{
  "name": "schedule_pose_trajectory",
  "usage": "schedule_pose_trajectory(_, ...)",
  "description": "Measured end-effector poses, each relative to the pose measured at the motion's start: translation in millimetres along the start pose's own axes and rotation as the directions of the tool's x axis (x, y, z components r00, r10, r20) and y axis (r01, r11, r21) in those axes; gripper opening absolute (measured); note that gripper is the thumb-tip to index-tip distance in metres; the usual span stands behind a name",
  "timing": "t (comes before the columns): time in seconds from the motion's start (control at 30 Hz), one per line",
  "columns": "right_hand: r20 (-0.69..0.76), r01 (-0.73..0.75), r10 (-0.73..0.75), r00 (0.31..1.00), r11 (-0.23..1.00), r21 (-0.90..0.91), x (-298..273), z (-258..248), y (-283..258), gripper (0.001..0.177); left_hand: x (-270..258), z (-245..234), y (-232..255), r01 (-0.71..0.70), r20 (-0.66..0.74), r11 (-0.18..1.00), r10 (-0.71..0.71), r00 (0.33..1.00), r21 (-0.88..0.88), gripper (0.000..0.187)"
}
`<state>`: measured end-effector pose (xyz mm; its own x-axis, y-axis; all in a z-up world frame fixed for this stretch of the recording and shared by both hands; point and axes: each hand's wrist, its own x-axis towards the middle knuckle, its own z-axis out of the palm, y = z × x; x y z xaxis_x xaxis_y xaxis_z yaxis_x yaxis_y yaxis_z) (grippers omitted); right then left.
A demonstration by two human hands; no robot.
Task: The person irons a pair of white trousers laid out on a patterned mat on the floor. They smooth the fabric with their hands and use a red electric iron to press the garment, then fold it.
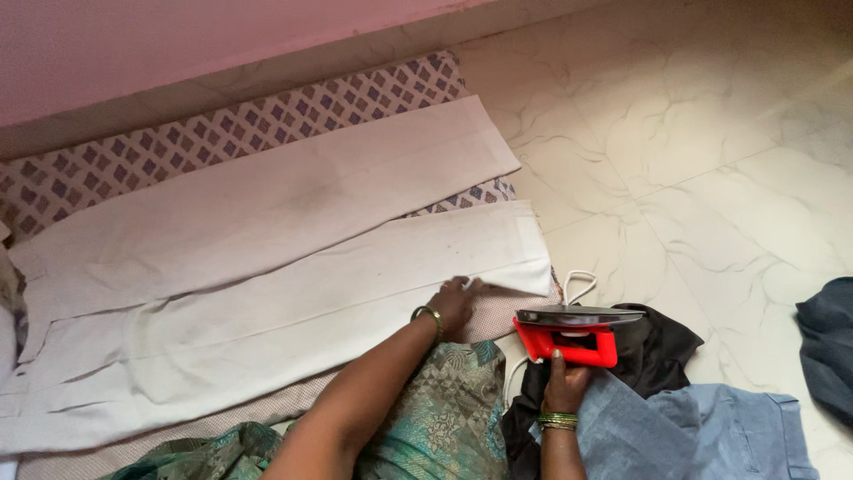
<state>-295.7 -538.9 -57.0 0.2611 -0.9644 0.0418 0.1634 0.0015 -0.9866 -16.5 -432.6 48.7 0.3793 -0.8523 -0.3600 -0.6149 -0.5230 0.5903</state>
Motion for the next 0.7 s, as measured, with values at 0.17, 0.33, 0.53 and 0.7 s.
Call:
schedule_pose_trajectory(0.17, 0.022, 0.036, -0.036, 0.999, 0.999, -0.001, 0, 8, -12, 0.062, 29, -24, -102, -0.053, -0.468, 0.767, -0.334, 0.818, -0.639, 0.076)
schedule_pose_trajectory(0.33, 0.093, 0.071, -0.062, 0.994, 0.993, -0.093, 12, 35, -23, 0.055, -17, -68, -182, 0.033, -0.263, 0.502, -0.507, 0.821, -0.864, 0.092)
schedule_pose_trajectory(0.53, 0.191, 0.048, -0.019, 0.981, 0.988, -0.144, 44, 96, 5, 0.048, -68, -62, -183, 0.075, -0.028, 0.167, -0.539, 0.842, -0.983, 0.112)
schedule_pose_trajectory(0.7, 0.270, 0.103, -0.018, 0.963, 0.947, -0.305, 51, 119, 20, 0.043, -72, -57, -184, 0.082, -0.026, 0.187, -0.509, 0.860, -0.979, 0.110)
